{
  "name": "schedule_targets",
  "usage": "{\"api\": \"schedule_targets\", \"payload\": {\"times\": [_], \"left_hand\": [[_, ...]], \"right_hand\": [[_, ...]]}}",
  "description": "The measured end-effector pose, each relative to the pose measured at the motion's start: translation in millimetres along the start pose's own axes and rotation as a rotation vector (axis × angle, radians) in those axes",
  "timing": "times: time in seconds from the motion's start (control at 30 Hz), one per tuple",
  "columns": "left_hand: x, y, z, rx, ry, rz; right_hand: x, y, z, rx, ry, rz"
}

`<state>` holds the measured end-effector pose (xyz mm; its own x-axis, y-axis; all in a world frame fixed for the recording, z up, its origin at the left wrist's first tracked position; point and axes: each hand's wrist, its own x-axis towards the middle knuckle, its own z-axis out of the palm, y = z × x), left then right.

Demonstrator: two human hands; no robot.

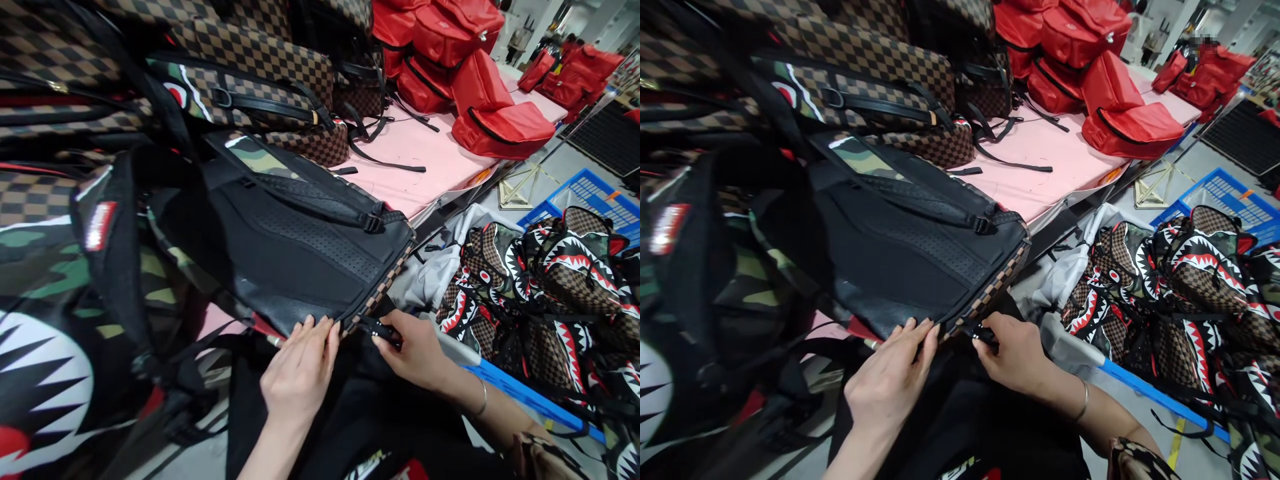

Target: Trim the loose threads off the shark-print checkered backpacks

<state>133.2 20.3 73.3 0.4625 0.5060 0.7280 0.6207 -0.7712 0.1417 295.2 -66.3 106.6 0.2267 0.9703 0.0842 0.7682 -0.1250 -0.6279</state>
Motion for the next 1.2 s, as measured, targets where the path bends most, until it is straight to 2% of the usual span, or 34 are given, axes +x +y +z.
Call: {"api": "schedule_targets", "payload": {"times": [0.37,0.63,1.0,1.2], "left_hand": [[-1.5,0.8,-0.7,-0.014,0.000,-0.008],[-2.1,1.0,0.5,-0.025,0.018,-0.003],[-0.1,1.5,0.1,-0.032,0.047,-0.004],[-0.4,1.1,0.3,-0.040,0.053,0.006]], "right_hand": [[13.6,-23.6,-16.2,-0.305,-0.164,0.048],[21.9,-36.4,-23.3,-0.410,-0.244,0.047],[16.7,-40.1,-21.8,-0.434,-0.264,0.040],[13.2,-39.3,-14.8,-0.442,-0.209,0.017]]}}
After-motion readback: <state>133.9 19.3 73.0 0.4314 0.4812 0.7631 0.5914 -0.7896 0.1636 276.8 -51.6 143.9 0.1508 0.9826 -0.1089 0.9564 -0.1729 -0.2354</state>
